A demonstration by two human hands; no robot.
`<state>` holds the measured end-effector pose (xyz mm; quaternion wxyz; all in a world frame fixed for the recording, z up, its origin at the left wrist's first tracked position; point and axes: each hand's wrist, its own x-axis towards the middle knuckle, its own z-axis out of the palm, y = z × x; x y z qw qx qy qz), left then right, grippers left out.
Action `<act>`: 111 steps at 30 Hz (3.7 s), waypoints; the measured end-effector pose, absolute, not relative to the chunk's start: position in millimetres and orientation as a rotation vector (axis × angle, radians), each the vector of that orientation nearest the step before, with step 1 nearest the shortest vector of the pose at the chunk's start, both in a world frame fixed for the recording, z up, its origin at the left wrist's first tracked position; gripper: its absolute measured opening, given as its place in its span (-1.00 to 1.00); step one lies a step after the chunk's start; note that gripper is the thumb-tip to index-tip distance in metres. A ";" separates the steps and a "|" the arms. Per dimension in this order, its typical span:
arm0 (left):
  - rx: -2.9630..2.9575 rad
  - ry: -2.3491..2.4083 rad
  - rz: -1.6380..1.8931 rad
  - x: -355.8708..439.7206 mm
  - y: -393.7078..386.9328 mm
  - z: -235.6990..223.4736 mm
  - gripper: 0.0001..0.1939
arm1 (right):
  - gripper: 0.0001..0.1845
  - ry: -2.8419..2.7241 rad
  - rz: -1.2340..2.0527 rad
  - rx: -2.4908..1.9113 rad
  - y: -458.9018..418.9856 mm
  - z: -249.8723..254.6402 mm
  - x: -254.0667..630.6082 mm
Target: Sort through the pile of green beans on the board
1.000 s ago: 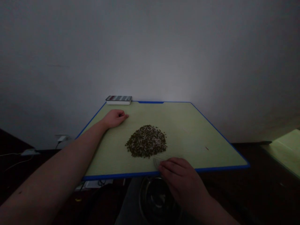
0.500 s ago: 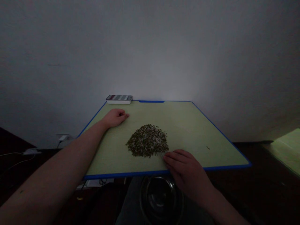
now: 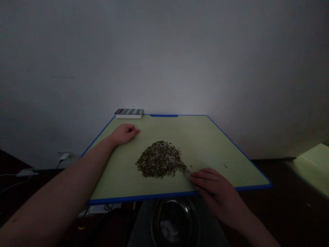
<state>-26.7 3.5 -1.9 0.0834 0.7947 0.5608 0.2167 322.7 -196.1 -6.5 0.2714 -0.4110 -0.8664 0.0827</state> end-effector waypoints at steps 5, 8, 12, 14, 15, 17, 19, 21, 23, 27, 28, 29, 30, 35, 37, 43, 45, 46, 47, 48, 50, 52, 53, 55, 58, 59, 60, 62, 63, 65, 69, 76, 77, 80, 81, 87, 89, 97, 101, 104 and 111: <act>2.371 1.691 0.651 -26.7 3.5 -1.2 -0.59 | -0.67 -2.348 0.231 -1.067 -198.6 -6.6 328.9; 2.376 1.685 0.661 -29.1 6.4 -4.3 -0.59 | -0.67 -2.323 0.242 -1.069 -200.3 -6.8 332.8; 2.387 1.653 0.675 -31.9 9.9 -8.2 -0.59 | -0.67 -2.258 0.281 -1.098 -199.5 -6.4 341.5; 2.384 1.658 0.676 -31.8 9.9 -8.1 -0.60 | -0.69 -2.224 0.318 -1.132 -197.7 -6.0 346.5; 2.381 1.660 0.674 -31.4 9.5 -7.6 -0.59 | -0.70 -2.205 0.338 -1.156 -196.5 -5.8 349.0; 2.372 1.665 0.669 -30.5 8.4 -6.5 -0.59 | -0.72 -2.167 0.364 -1.207 -193.5 -5.4 353.7; 2.358 1.668 0.663 -30.0 7.6 -5.8 -0.59 | -0.74 -2.132 0.370 -1.260 -189.5 -5.2 357.8; 2.349 1.670 0.658 -30.0 7.3 -5.9 -0.59 | -0.74 -2.094 0.363 -1.328 -184.2 -5.4 360.3; 2.350 1.668 0.658 -30.3 7.4 -6.2 -0.59 | -0.75 -2.059 0.356 -1.389 -177.9 -5.6 360.4; 2.357 1.666 0.658 -30.5 6.8 -6.0 -0.59 | -0.75 -2.083 0.391 -1.360 -166.7 -5.5 354.8; 2.355 1.664 0.654 -30.5 6.5 -5.7 -0.59 | -0.75 -2.093 0.411 -1.338 -165.3 -5.4 353.4; 2.355 1.661 0.654 -30.5 6.3 -5.4 -0.59 | -0.75 -2.095 0.430 -1.319 -164.8 -5.3 352.4; 2.357 1.660 0.656 -30.4 6.2 -5.2 -0.59 | -0.76 -2.091 0.448 -1.306 -165.2 -5.2 352.1; 2.363 1.673 0.652 -30.1 6.6 -4.7 -0.59 | -0.78 -2.067 0.507 -1.309 -176.7 -4.3 357.2; 2.362 1.673 0.643 -29.8 6.7 -4.5 -0.59 | -0.78 -2.080 0.499 -1.304 -182.0 -4.6 359.1; 2.350 1.665 0.648 -29.3 5.5 -4.0 -0.61 | -0.75 -2.135 0.376 -1.196 -191.3 -6.4 352.0; 2.354 1.656 0.659 -29.4 5.1 -4.1 -0.61 | -0.74 -2.170 0.305 -1.142 -192.9 -6.3 347.7; 2.354 1.657 0.662 -29.5 5.1 -4.2 -0.61 | -0.73 -2.182 0.269 -1.124 -193.6 -6.2 346.1; 2.352 1.659 0.663 -29.6 5.1 -4.4 -0.61 | -0.72 -2.187 0.239 -1.114 -194.2 -6.2 345.0; 2.351 1.662 0.663 -29.7 5.2 -4.5 -0.61 | -0.72 -2.187 0.217 -1.113 -194.7 -6.3 344.5; 2.352 1.666 0.657 -29.9 5.5 -4.7 -0.60 | -0.72 -2.172 0.199 -1.133 -195.3 -6.8 345.1; 2.359 1.662 0.654 -30.2 6.1 -5.0 -0.60 | -0.72 -2.149 0.208 -1.157 -195.2 -8.0 347.0; 2.362 1.661 0.650 -30.3 6.4 -5.1 -0.60 | -0.73 -2.142 0.221 -1.172 -194.9 -8.8 348.1; 2.367 1.662 0.645 -30.4 6.8 -5.1 -0.59 | -0.74 -2.122 0.249 -1.200 -193.7 -10.8 350.2; 2.370 1.666 0.644 -30.0 6.5 -4.7 -0.59 | -0.75 -2.091 0.288 -1.219 -191.5 -13.7 352.0; 2.372 1.665 0.646 -29.7 6.2 -4.5 -0.60 | -0.75 -2.085 0.297 -1.221 -191.0 -14.1 352.2; 2.373 1.663 0.648 -29.4 5.9 -4.3 -0.60 | -0.75 -2.083 0.301 -1.221 -190.6 -14.2 352.1; 2.369 1.669 0.655 -28.9 5.4 -4.0 -0.60 | -0.76 -2.092 0.308 -1.230 -190.3 -13.1 351.5; 2.365 1.675 0.657 -28.8 5.3 -4.0 -0.60 | -0.76 -2.098 0.311 -1.233 -190.3 -12.1 351.1; 2.359 1.677 0.658 -28.8 5.5 -4.2 -0.60 | -0.75 -2.113 0.319 -1.225 -190.6 -10.1 350.5; 2.352 1.656 0.664 -29.6 6.6 -5.2 -0.63 | -0.75 -2.127 0.322 -1.203 -190.7 -8.8 349.6; 2.351 1.661 0.665 -29.0 5.7 -4.3 -0.62 | -0.74 -2.126 0.331 -1.194 -188.6 -3.9 343.0; 2.347 1.668 0.661 -28.8 5.5 -4.0 -0.62 | -0.74 -2.133 0.344 -1.185 -188.4 -2.9 342.4; 2.341 1.677 0.647 -28.7 5.4 -3.8 -0.60 | -0.74 -2.139 0.383 -1.183 -188.5 -2.1 343.1; 2.342 1.677 0.645 -28.9 5.6 -4.0 -0.60 | -0.74 -2.138 0.394 -1.182 -188.8 -2.5 344.1; 2.351 1.669 0.653 -29.8 5.8 -4.1 -0.61 | -0.75 -2.121 0.440 -1.153 -192.5 -4.9 349.4; 2.344 1.671 0.649 -29.4 5.5 -3.6 -0.61 | -0.76 -2.116 0.444 -1.141 -194.0 -4.7 349.8; 2.351 1.666 0.643 -28.8 5.0 -3.1 -0.62 | -0.76 -2.096 0.379 -1.173 -198.5 -7.0 350.3; 2.368 1.671 0.646 -29.4 5.4 -3.9 -0.62 | -0.77 -2.109 0.365 -1.165 -201.2 -5.9 349.3; 2.353 1.677 0.640 -29.6 5.5 -4.4 -0.60 | -0.76 -2.115 0.348 -1.148 -202.8 -4.7 346.5; 2.334 1.690 0.623 -28.3 4.0 -2.8 -0.59 | -0.74 -2.098 0.302 -1.183 -201.6 -11.0 341.6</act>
